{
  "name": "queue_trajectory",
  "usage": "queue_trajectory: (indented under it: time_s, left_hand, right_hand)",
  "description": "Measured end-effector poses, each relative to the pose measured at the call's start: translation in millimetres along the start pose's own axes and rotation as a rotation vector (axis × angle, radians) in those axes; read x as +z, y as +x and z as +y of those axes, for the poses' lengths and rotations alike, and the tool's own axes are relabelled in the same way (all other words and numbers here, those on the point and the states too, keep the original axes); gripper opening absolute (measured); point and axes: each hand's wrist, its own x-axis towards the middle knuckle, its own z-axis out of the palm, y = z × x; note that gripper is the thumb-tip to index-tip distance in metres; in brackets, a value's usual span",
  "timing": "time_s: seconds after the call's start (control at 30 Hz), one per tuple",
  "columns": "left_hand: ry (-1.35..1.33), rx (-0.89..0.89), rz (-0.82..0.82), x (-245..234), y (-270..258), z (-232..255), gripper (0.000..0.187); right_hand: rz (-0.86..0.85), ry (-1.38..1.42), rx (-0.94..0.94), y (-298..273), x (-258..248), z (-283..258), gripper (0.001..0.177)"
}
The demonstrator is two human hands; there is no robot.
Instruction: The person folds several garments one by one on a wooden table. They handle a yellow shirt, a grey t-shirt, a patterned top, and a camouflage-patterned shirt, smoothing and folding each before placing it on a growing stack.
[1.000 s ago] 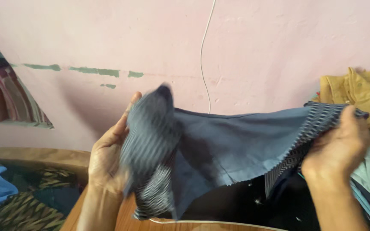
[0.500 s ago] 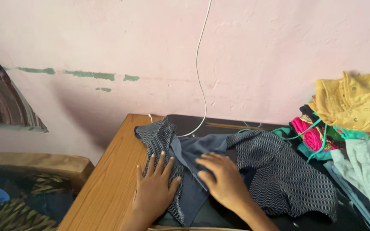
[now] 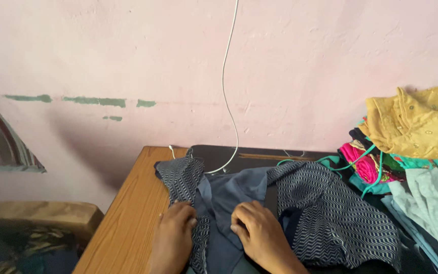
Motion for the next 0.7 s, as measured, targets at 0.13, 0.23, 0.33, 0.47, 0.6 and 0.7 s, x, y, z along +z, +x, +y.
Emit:
queue_trajectory:
  time_s: [0.13, 0.23, 0.33, 0.47, 0.6, 0.7]
  left_hand:
    - [-0.666, -0.355, 0.322, -14.6, 8.6, -19.0, 0.010]
    - [-0.781, -0.439, 0.454, -36.5, 25.7, -23.8, 0.009]
    - [-0.929, -0.398, 0.445, -54.2, 43.3, -10.1, 0.012]
    - [-0.931, -0.192, 0.157, -55.8, 58.7, 25.5, 0.023]
    - [-1.116, 0.023, -0.278, -38.3, 64.5, 60.8, 0.073]
    - [-0.851, -0.047, -0.241, -28.2, 34.6, 66.7, 0.084]
  right_hand:
    - [0.050, -0.005, -0.041, -4.2, -2.0, -5.5, 0.015]
    - [0.023, -0.033, -0.065, -6.3, -4.5, -11.5, 0.023]
    - [-0.037, -0.037, -0.119, -7.6, -4.9, -16.0, 0.029]
    - [-0.143, 0.030, -0.097, -16.0, 2.1, -18.8, 0.030]
    - [0.148, 0.093, -0.059, -4.9, -4.7, -4.9, 0.019]
    - [0.284, 0.033, 0.159, -9.6, -8.0, 6.4, 0.018]
